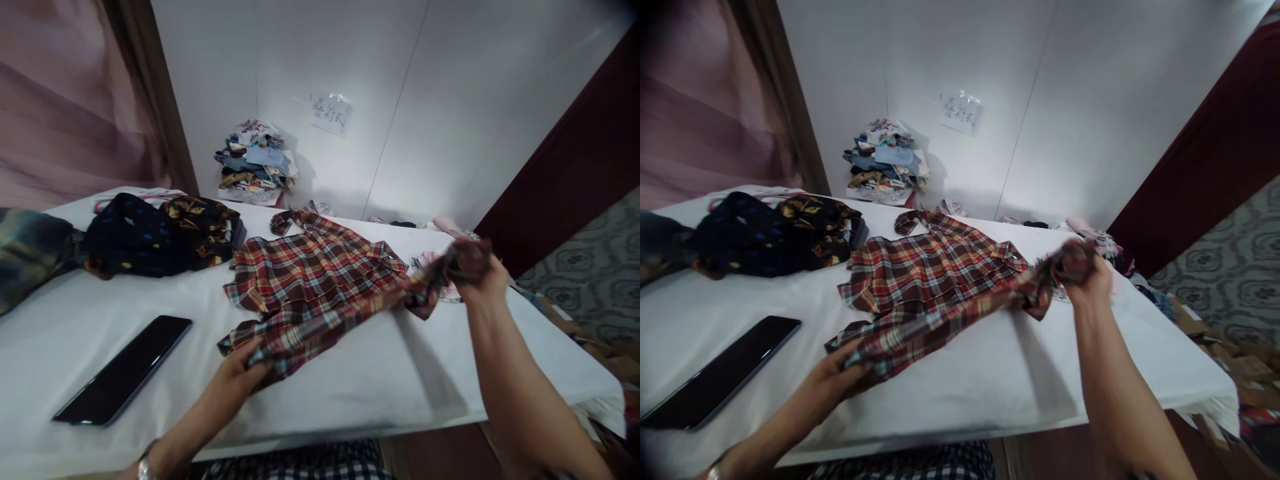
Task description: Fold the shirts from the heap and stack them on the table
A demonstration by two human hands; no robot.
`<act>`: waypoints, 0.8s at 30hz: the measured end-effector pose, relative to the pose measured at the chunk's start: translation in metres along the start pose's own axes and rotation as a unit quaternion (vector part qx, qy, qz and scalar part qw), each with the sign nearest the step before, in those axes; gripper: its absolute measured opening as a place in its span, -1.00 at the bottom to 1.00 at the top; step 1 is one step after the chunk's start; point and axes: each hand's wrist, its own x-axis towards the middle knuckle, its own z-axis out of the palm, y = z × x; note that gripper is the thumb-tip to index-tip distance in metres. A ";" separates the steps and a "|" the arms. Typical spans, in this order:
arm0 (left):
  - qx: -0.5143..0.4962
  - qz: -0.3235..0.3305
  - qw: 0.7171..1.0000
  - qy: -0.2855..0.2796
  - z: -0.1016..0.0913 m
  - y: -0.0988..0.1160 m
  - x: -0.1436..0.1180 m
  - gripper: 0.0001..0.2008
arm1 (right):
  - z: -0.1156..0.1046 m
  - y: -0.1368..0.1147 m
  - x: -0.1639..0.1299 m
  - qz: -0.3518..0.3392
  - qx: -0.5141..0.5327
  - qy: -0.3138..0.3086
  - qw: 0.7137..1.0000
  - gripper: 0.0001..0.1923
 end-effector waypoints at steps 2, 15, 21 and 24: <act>-0.131 -0.067 0.988 0.051 -0.004 0.012 0.020 -0.64 | 0.057 0.001 0.042 -0.007 0.020 -0.077 0.997 -0.63; 0.106 -0.035 0.971 0.211 -0.030 -0.029 0.019 -0.13 | 0.045 0.143 0.021 -0.021 -0.420 -0.310 0.853 -0.23; 0.349 0.139 0.908 0.187 -0.007 -0.065 0.013 -0.14 | 0.015 0.182 0.029 -0.043 -0.596 -0.279 0.752 -0.45; 0.309 0.133 0.915 0.223 -0.013 -0.051 0.020 -0.20 | 0.020 0.181 0.040 -0.048 -0.584 -0.288 0.757 -0.64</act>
